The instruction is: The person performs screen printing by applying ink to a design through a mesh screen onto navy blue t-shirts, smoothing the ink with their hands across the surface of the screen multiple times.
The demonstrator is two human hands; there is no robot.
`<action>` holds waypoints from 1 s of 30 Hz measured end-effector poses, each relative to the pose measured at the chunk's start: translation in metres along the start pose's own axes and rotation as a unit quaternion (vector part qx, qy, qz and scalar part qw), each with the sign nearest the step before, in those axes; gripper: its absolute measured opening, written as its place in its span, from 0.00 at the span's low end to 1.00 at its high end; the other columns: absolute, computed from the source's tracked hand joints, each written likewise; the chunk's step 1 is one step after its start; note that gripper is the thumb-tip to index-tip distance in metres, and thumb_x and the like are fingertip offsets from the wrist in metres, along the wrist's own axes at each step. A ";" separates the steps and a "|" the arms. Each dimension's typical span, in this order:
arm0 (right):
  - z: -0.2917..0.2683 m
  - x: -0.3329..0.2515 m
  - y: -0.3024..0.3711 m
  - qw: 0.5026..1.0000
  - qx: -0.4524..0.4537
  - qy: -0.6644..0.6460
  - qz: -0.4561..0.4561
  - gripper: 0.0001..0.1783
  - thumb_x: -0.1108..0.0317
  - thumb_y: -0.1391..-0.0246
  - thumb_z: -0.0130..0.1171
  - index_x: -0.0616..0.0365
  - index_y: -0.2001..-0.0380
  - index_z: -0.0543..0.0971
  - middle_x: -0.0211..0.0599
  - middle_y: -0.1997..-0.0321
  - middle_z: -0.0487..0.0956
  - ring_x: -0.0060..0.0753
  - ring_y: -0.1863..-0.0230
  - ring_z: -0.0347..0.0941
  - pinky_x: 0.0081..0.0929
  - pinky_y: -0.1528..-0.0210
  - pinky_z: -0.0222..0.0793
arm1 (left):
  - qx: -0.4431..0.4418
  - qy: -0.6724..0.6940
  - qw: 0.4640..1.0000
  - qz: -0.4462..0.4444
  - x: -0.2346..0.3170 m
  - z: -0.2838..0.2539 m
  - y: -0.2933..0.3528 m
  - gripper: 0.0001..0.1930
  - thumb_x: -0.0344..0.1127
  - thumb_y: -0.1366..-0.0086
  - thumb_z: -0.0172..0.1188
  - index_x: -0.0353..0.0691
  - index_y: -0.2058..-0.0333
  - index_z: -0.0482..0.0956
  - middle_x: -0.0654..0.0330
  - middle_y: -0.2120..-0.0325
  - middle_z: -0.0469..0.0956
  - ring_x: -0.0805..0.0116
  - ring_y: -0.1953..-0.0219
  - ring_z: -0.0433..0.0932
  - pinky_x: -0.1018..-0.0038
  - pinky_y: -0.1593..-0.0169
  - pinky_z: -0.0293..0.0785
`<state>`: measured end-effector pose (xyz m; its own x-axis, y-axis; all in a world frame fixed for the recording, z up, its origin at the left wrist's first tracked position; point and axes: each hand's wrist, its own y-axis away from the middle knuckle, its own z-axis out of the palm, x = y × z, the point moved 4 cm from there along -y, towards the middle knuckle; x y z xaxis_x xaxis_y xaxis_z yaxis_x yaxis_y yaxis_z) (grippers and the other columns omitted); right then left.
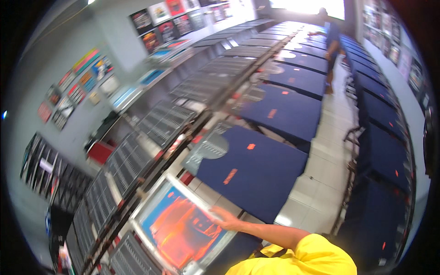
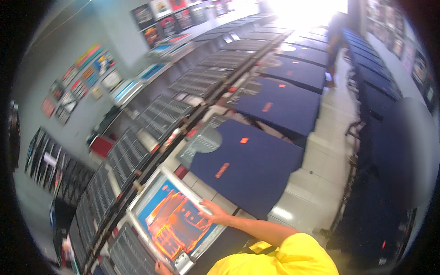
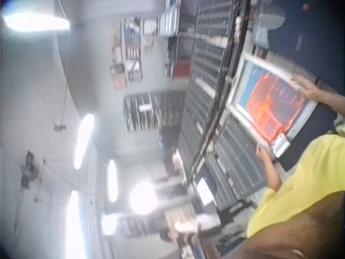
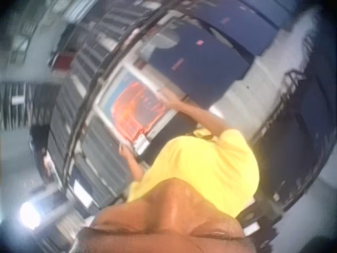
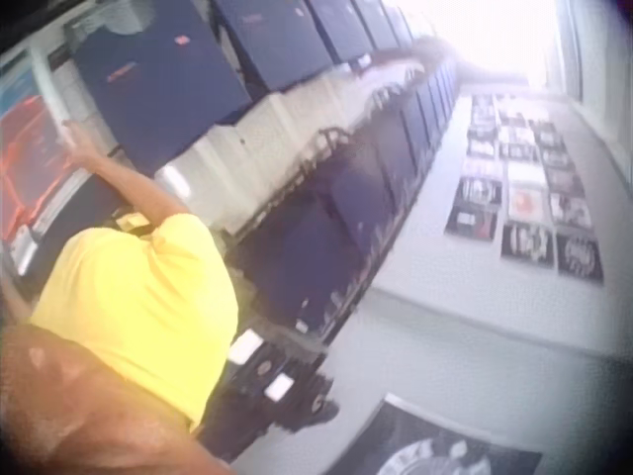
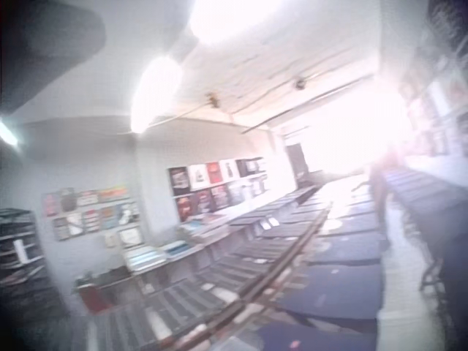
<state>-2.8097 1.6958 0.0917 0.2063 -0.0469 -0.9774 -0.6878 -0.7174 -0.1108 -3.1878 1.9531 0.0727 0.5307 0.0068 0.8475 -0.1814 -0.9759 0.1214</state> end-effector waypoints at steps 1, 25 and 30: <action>-0.001 0.003 -0.001 1.000 0.002 -0.006 -0.001 0.34 0.47 0.37 0.57 0.55 0.35 0.68 0.52 0.27 0.59 0.47 0.25 0.54 0.38 0.26 0.50 | 0.002 0.034 0.999 -0.022 0.005 0.000 0.002 0.16 0.32 0.34 0.52 0.27 0.53 0.80 0.53 0.62 0.81 0.61 0.65 0.78 0.67 0.62 0.77; -0.210 -0.065 0.138 0.960 0.142 -0.241 -0.005 0.35 0.46 0.31 0.38 0.66 0.35 0.65 0.51 0.32 0.68 0.43 0.29 0.60 0.41 0.26 0.48 | -0.119 0.190 0.974 0.039 0.136 0.069 0.120 0.18 0.34 0.34 0.61 0.31 0.47 0.80 0.64 0.64 0.82 0.80 0.63 0.75 0.79 0.58 0.73; -0.286 -0.059 0.202 0.949 0.170 -0.264 0.016 0.38 0.44 0.30 0.37 0.68 0.34 0.61 0.53 0.30 0.64 0.43 0.28 0.58 0.40 0.26 0.47 | -0.194 0.272 0.940 0.068 0.154 0.140 0.165 0.19 0.33 0.32 0.60 0.29 0.46 0.77 0.60 0.61 0.82 0.79 0.64 0.75 0.79 0.59 0.72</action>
<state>-2.7617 1.3549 0.1788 -0.1339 0.3549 -0.9253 -0.8908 -0.4522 -0.0445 -3.0201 1.7629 0.1511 -0.0016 0.1009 0.9949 -0.5618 -0.8231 0.0826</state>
